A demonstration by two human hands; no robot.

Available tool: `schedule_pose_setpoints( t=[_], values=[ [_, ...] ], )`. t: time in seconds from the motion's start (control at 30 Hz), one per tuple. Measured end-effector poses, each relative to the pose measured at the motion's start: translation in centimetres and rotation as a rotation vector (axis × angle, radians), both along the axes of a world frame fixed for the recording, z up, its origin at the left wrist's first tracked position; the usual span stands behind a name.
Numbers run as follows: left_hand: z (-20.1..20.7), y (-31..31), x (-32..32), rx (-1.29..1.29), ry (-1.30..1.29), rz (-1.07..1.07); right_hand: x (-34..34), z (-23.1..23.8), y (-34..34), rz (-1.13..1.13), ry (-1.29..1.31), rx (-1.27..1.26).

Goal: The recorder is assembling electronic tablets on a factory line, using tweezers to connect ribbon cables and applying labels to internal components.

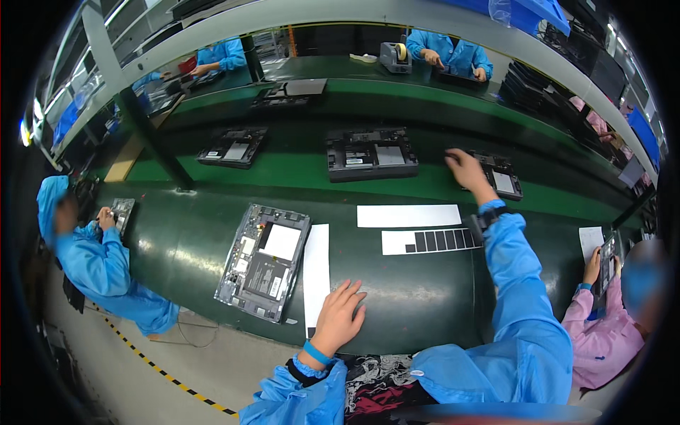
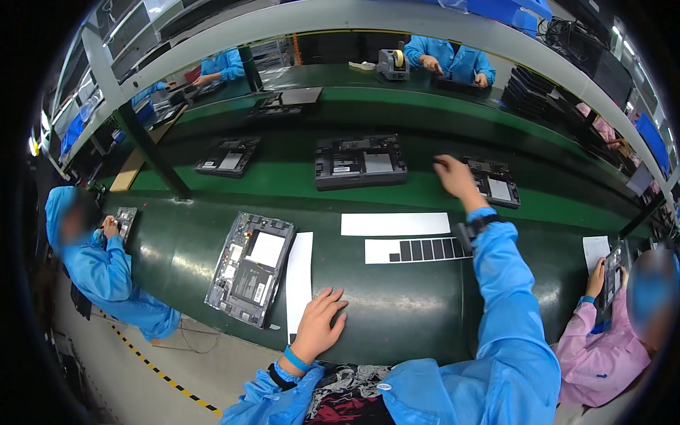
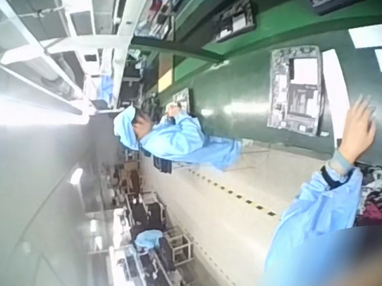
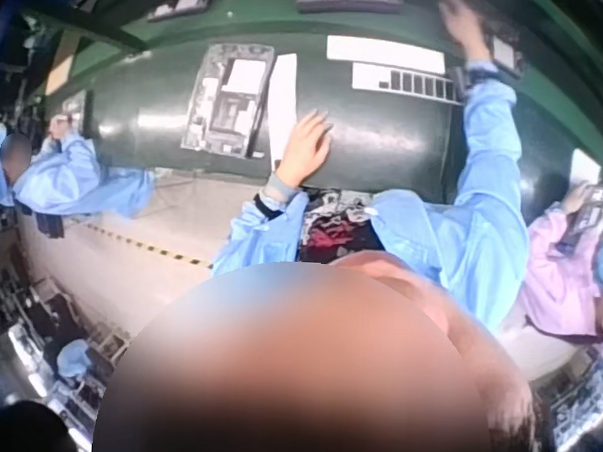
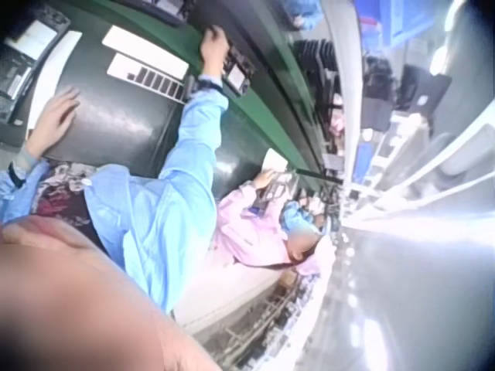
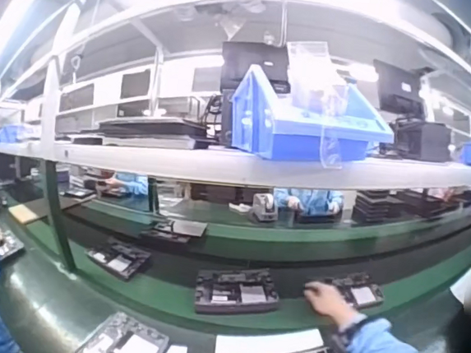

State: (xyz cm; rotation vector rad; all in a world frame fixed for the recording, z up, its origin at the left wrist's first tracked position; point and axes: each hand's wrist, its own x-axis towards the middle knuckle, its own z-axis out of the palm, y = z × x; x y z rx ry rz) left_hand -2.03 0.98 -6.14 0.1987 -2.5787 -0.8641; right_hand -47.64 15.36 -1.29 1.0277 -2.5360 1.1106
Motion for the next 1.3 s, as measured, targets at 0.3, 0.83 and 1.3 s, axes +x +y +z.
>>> schedule_pose_setpoints(
  t=[0.3, 0.83, 1.3],
  values=[
    [-0.4, -0.1, -0.3, 0.020, -0.027, -0.048, -1.7, -7.8, -13.6, -0.158, -0.290, -0.079],
    [3.2, 0.8, 1.4, 0.530, 0.310, 0.152, 14.0, 5.8, -1.0, 0.126, -0.758, -1.036],
    [3.6, 3.1, 2.5, 0.537, -0.267, 0.030, 33.9, -5.3, 17.2, -0.279, -0.307, -0.051]
  ],
)
